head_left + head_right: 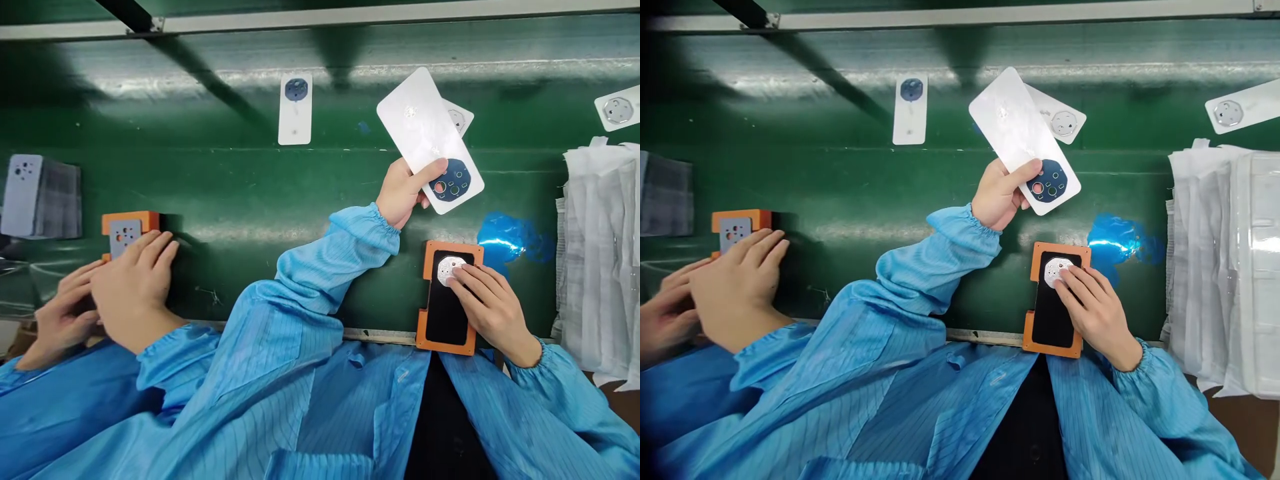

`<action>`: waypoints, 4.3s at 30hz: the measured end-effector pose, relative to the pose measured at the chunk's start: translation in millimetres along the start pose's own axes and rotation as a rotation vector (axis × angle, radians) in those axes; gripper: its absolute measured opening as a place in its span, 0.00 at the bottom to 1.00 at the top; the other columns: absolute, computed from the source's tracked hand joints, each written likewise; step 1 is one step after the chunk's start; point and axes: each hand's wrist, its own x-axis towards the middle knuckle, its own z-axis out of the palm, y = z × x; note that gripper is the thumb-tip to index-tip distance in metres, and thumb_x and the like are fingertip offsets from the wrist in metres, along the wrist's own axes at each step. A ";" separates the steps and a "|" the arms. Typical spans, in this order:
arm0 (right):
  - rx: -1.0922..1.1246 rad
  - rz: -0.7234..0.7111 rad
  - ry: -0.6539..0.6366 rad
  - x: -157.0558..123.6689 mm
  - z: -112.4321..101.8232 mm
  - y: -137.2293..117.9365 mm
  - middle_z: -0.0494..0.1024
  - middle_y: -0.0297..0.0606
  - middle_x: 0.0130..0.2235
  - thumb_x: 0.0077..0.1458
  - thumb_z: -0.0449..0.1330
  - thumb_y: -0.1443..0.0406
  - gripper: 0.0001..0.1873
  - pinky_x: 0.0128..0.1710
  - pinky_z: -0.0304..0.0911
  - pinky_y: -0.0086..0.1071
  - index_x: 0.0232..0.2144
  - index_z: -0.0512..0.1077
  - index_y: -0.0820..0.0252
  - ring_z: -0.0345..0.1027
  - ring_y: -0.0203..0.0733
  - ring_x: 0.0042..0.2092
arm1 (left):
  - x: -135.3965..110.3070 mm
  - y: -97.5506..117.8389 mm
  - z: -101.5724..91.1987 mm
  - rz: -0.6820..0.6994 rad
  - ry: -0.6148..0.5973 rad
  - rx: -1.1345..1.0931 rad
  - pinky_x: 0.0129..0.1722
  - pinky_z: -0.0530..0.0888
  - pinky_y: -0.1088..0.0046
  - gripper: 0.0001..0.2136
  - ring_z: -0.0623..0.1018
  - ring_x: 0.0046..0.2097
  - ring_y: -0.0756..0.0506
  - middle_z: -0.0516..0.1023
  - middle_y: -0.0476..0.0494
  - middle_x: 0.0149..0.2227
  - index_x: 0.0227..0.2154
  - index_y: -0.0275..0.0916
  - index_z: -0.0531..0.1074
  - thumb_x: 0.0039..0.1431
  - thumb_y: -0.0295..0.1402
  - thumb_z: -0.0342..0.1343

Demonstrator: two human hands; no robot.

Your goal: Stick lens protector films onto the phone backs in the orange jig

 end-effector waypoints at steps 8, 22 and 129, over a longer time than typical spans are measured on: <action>0.120 0.103 0.129 35.1 -20.8 10.4 0.83 0.42 0.48 0.62 0.64 0.73 0.13 0.51 0.75 0.43 0.48 0.76 0.57 0.79 0.47 0.49 | -10.3 -7.5 6.1 0.077 -0.079 0.139 0.26 0.76 0.76 0.25 0.80 0.29 0.49 0.82 0.43 0.31 0.34 0.33 0.76 0.46 0.50 0.76; 0.209 0.583 0.666 98.4 -15.5 25.4 0.81 0.39 0.38 0.64 0.63 0.63 0.05 0.40 0.78 0.38 0.35 0.77 0.55 0.78 0.44 0.41 | -60.9 -28.5 29.4 0.256 -0.202 0.340 0.53 0.81 0.60 0.26 0.83 0.49 0.39 0.84 0.39 0.47 0.50 0.38 0.81 0.68 0.56 0.53; 1.279 1.133 0.209 194.5 -2.6 94.7 0.80 0.40 0.38 0.55 0.69 0.71 0.09 0.36 0.74 0.30 0.36 0.72 0.60 0.74 0.37 0.36 | 124.4 62.8 -95.2 -0.314 0.386 1.616 0.66 0.65 0.51 0.50 0.63 0.70 0.24 0.61 0.21 0.67 0.66 0.34 0.57 0.44 0.42 0.77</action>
